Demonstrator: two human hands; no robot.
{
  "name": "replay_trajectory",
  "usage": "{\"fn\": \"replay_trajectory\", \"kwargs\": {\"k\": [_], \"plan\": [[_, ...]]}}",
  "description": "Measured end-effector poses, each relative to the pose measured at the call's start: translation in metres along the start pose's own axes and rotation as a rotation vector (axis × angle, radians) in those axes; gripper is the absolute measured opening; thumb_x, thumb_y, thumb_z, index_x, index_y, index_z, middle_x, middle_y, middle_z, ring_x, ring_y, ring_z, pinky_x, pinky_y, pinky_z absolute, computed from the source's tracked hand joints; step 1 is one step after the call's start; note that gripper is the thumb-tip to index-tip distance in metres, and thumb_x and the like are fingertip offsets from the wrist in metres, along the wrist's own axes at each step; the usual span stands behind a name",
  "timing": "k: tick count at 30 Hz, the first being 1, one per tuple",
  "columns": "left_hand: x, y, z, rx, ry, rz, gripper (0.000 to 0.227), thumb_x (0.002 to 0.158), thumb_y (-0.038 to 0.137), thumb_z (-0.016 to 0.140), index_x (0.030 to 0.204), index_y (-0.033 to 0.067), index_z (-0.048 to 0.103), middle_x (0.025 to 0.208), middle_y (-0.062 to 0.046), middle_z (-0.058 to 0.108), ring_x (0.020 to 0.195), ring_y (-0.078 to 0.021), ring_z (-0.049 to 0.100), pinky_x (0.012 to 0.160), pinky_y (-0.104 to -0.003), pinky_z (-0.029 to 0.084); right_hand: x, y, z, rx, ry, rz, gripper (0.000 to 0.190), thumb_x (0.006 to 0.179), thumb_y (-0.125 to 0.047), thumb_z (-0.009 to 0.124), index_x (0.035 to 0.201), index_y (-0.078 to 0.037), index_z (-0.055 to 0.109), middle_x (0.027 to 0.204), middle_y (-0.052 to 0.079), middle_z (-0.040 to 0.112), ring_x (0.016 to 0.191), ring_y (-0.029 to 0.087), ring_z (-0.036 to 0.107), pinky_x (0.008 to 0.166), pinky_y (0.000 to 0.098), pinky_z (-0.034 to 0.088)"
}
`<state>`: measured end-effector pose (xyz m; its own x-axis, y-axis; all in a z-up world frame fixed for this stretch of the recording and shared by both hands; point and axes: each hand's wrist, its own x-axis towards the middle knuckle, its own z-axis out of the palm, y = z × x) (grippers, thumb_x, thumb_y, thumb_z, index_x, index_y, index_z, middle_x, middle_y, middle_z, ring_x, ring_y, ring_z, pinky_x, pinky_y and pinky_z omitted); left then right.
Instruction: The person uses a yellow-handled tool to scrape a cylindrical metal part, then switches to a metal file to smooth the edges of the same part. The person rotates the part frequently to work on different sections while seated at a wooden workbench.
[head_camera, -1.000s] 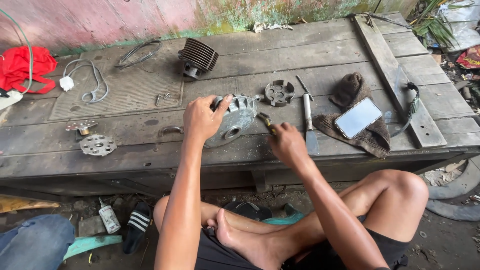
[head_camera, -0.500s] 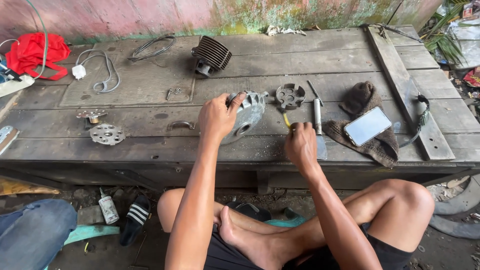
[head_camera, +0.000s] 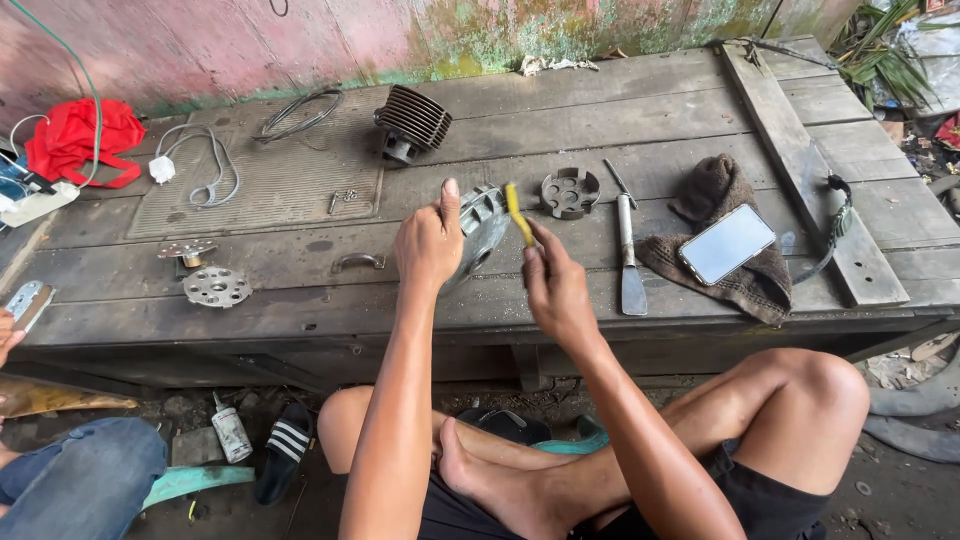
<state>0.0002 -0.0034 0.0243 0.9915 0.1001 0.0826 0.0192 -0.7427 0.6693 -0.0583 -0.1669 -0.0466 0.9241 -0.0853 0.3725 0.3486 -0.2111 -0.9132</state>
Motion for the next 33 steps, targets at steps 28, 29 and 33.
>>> {"fn": "replay_trajectory", "kwargs": {"k": [28,29,33], "plan": [[0.017,-0.006,0.003,0.008,-0.012,-0.032,0.086,0.105,0.063,0.023,0.083,-0.003,0.073,0.086,-0.029,0.073,0.1,-0.0536,0.068,0.091,-0.065,0.05,0.021,0.003,0.017,-0.152,0.323,-0.028,0.011,0.101,-0.004,0.057,0.11,-0.003,0.062,0.109,0.027,0.074,0.092,0.051,0.071,0.071,0.0553,0.055],[0.017,-0.007,0.001,0.001,-0.018,-0.033,0.086,0.105,0.064,0.024,0.081,-0.0037,0.072,0.086,-0.03,0.073,0.1,-0.0535,0.068,0.09,-0.064,0.05,0.023,0.021,0.02,-0.159,0.248,-0.039,0.01,0.1,-0.005,0.059,0.109,-0.006,0.064,0.101,0.023,0.076,0.086,0.048,0.072,0.068,0.0527,0.055],[0.028,-0.015,0.005,0.0,-0.027,-0.029,0.086,0.104,0.063,0.027,0.076,-0.0058,0.07,0.084,-0.032,0.071,0.099,-0.0541,0.067,0.087,-0.064,0.048,0.014,0.036,-0.003,-0.37,0.155,0.069,0.011,0.099,-0.014,0.064,0.107,-0.017,0.071,0.072,0.016,0.074,0.067,0.042,0.071,0.061,0.053,0.051]]}}
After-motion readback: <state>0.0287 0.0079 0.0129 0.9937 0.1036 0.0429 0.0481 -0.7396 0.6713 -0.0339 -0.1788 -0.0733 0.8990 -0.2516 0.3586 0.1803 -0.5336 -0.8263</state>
